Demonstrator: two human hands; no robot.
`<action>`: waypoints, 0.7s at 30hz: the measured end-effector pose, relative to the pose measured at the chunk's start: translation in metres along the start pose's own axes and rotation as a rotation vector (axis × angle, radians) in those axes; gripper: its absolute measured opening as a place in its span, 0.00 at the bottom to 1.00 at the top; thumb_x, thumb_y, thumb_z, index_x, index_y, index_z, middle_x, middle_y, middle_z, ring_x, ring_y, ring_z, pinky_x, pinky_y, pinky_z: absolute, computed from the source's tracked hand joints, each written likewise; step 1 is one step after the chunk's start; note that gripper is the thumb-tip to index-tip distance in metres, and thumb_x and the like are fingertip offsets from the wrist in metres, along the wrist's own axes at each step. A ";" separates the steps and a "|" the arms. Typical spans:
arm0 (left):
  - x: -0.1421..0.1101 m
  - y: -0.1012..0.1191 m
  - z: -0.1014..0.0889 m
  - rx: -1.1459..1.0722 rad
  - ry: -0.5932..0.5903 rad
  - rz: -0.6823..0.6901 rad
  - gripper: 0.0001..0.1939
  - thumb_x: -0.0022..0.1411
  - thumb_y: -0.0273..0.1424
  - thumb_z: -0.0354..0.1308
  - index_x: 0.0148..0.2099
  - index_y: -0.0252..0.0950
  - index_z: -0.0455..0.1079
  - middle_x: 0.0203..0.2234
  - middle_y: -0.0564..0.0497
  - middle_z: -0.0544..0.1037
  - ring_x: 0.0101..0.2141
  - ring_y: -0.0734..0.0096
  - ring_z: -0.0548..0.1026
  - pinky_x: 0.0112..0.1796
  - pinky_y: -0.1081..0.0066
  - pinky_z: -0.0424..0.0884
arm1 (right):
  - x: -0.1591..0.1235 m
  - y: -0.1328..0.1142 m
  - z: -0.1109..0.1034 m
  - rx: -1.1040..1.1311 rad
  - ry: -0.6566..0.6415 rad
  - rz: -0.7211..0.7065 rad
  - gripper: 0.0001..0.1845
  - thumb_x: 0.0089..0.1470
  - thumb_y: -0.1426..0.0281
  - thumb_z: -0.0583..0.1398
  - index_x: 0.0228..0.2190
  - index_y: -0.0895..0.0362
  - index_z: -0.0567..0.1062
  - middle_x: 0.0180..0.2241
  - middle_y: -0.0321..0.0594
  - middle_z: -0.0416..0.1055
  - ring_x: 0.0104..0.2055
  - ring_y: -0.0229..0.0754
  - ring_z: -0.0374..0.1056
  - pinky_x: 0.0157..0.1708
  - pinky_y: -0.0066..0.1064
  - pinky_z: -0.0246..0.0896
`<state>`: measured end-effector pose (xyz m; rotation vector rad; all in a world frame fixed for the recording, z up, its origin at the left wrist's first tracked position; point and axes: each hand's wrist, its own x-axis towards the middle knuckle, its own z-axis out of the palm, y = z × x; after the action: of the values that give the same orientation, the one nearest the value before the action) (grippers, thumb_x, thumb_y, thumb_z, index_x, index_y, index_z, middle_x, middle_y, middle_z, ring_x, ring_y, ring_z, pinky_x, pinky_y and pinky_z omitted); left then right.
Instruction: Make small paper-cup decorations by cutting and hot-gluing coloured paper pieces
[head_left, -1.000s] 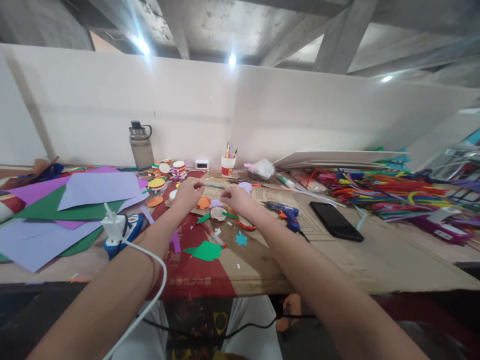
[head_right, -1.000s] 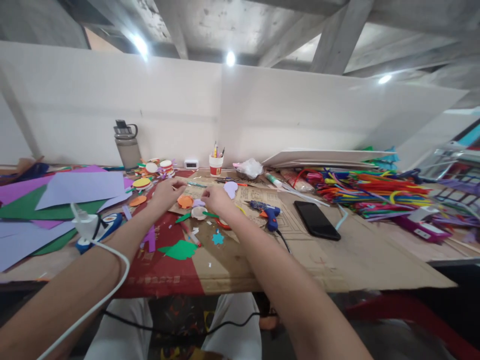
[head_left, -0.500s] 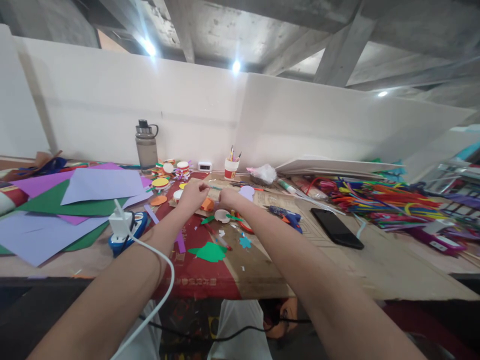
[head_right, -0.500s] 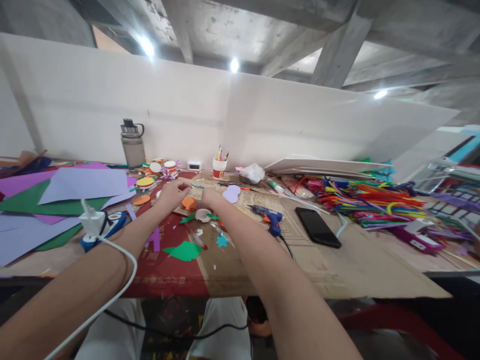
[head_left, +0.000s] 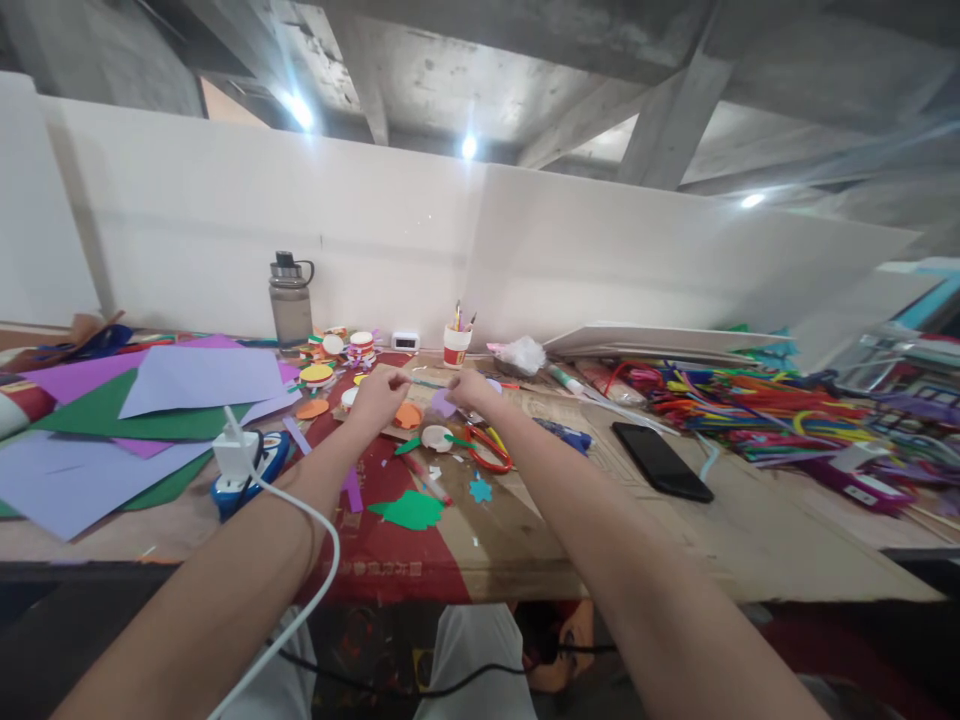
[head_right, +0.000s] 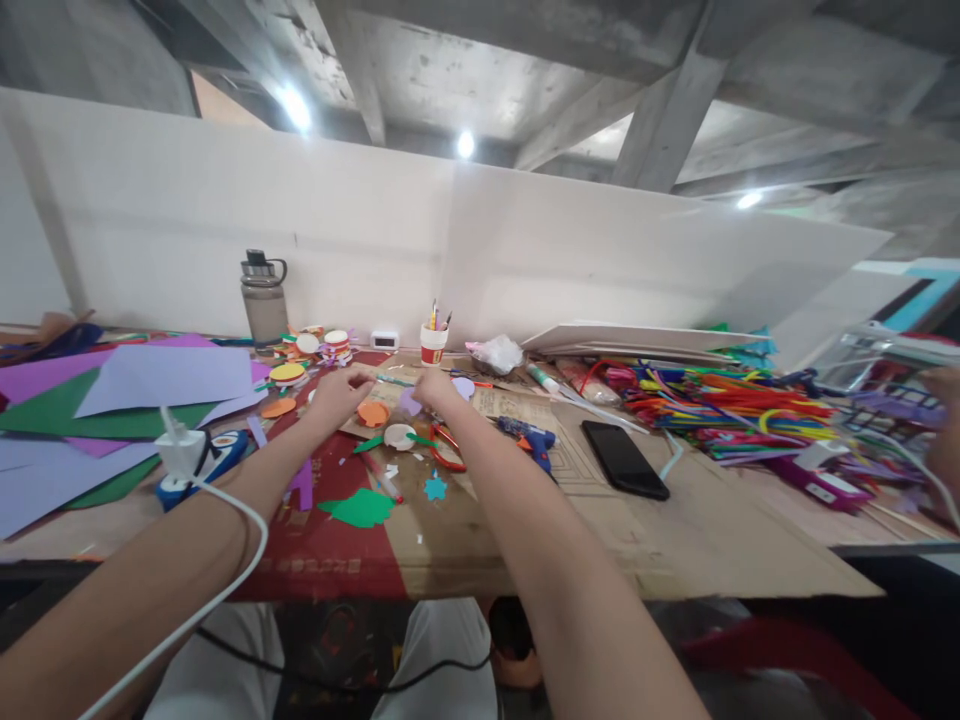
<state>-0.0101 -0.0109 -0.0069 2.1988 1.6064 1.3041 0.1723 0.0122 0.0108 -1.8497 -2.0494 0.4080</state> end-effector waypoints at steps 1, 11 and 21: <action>0.000 0.000 -0.001 -0.021 0.005 -0.007 0.09 0.54 0.27 0.54 0.35 0.36 0.76 0.32 0.47 0.79 0.35 0.65 0.74 0.40 0.68 0.67 | -0.002 0.003 -0.002 0.066 0.019 0.026 0.13 0.58 0.67 0.57 0.43 0.61 0.72 0.41 0.44 0.72 0.38 0.42 0.71 0.37 0.35 0.69; 0.000 0.013 0.000 -0.546 -0.212 -0.180 0.17 0.56 0.43 0.55 0.34 0.33 0.74 0.24 0.49 0.77 0.24 0.71 0.72 0.23 0.74 0.65 | -0.033 -0.003 0.008 0.637 0.178 -0.076 0.05 0.54 0.74 0.54 0.31 0.59 0.71 0.18 0.29 0.65 0.16 0.30 0.61 0.18 0.21 0.59; -0.004 0.024 -0.001 -0.576 -0.278 -0.150 0.14 0.50 0.41 0.62 0.31 0.33 0.73 0.20 0.53 0.76 0.18 0.77 0.68 0.21 0.76 0.62 | -0.049 0.004 -0.005 0.932 0.087 -0.240 0.07 0.48 0.71 0.58 0.32 0.59 0.74 0.21 0.31 0.68 0.19 0.30 0.59 0.20 0.23 0.57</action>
<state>0.0058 -0.0246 0.0045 1.7738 1.0936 1.1673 0.1819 -0.0363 0.0101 -1.0238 -1.5608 0.9795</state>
